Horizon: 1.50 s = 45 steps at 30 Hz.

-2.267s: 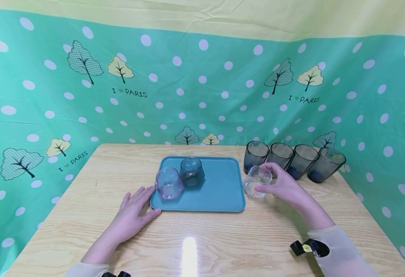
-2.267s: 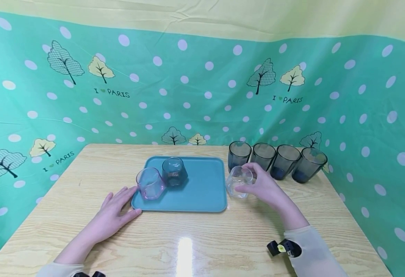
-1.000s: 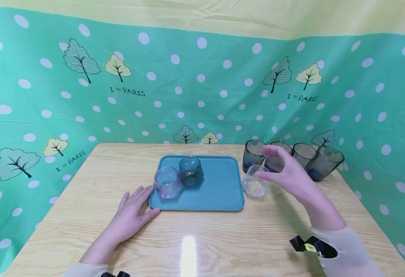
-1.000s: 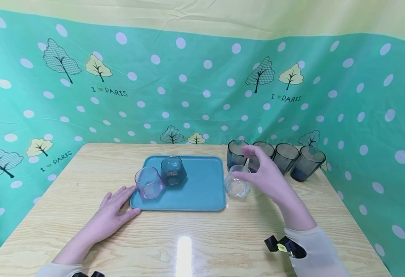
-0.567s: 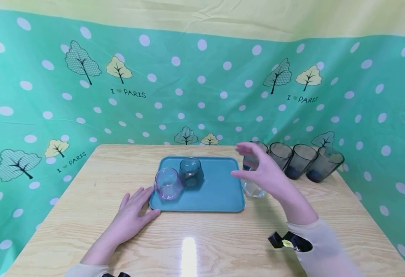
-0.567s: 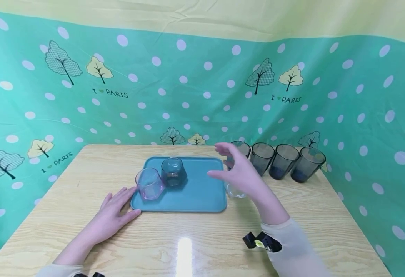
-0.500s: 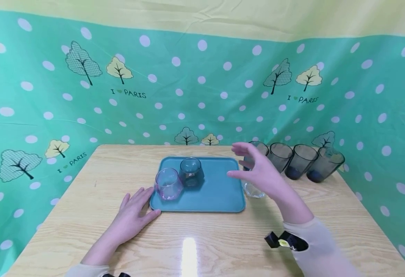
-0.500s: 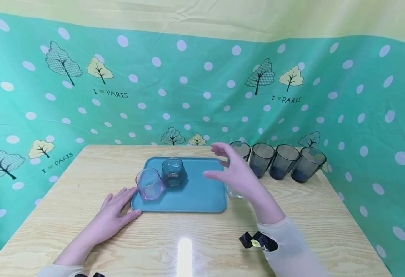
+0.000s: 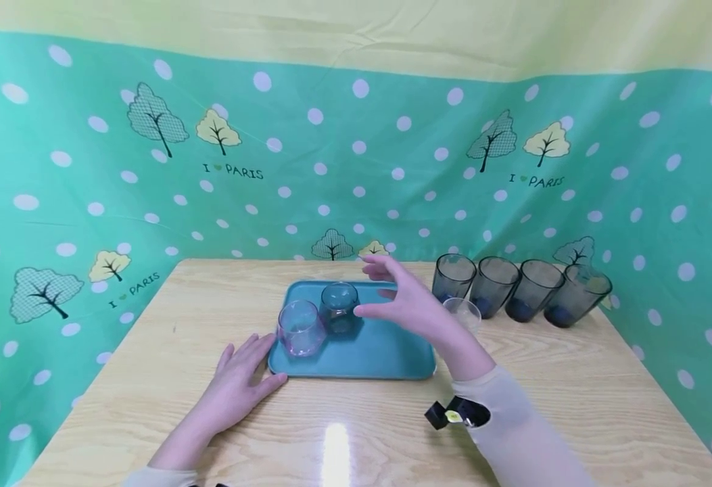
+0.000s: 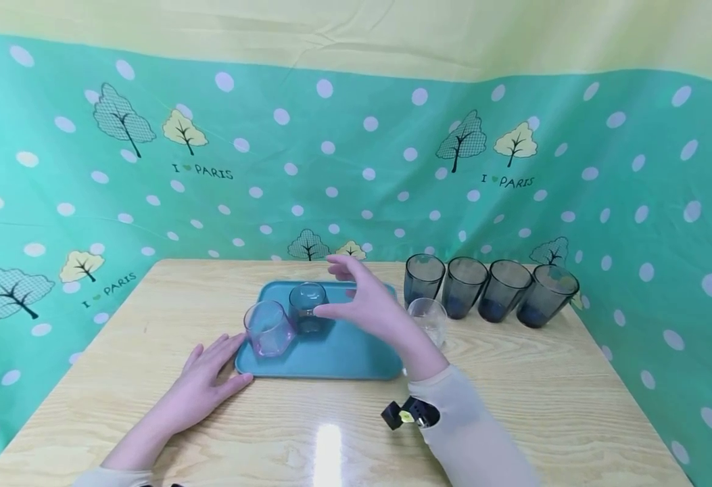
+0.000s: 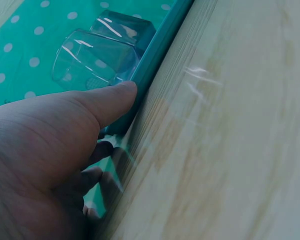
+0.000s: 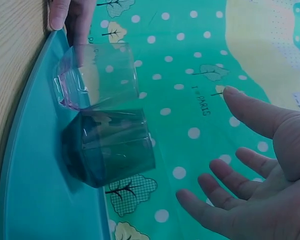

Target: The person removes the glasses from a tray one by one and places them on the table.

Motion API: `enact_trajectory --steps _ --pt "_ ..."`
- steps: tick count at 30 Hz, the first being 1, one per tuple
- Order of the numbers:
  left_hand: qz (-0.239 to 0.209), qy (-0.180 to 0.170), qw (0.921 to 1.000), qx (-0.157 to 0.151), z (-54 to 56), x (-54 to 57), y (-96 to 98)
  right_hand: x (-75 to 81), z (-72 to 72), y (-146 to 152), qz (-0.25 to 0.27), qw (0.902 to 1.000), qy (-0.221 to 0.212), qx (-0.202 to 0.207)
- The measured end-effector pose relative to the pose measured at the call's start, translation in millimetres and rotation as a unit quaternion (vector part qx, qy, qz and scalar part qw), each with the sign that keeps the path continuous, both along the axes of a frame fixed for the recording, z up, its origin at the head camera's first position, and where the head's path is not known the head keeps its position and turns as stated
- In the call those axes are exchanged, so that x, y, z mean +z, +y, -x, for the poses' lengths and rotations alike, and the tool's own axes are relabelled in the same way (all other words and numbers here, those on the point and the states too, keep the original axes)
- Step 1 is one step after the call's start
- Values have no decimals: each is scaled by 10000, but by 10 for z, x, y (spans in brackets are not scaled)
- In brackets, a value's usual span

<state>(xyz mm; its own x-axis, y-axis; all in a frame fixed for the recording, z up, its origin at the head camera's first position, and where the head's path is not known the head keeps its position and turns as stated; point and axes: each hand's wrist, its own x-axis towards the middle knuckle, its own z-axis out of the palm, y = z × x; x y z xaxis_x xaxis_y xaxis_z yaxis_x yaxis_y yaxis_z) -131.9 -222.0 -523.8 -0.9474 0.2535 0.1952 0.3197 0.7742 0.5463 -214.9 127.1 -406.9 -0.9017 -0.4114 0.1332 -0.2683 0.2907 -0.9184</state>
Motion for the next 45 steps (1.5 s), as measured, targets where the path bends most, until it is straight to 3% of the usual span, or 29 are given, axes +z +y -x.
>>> enact_trajectory --steps 19,33,45 --pt "26 -25 10000 13 -35 -36 23 -419 241 -317 -27 9997 -201 -133" --pt "53 23 10000 27 -16 -6 5 -577 309 -348 -211 9975 -658 -126" --pt "57 8 10000 27 -10 3 11 -638 315 -371 -210 9973 -704 13"
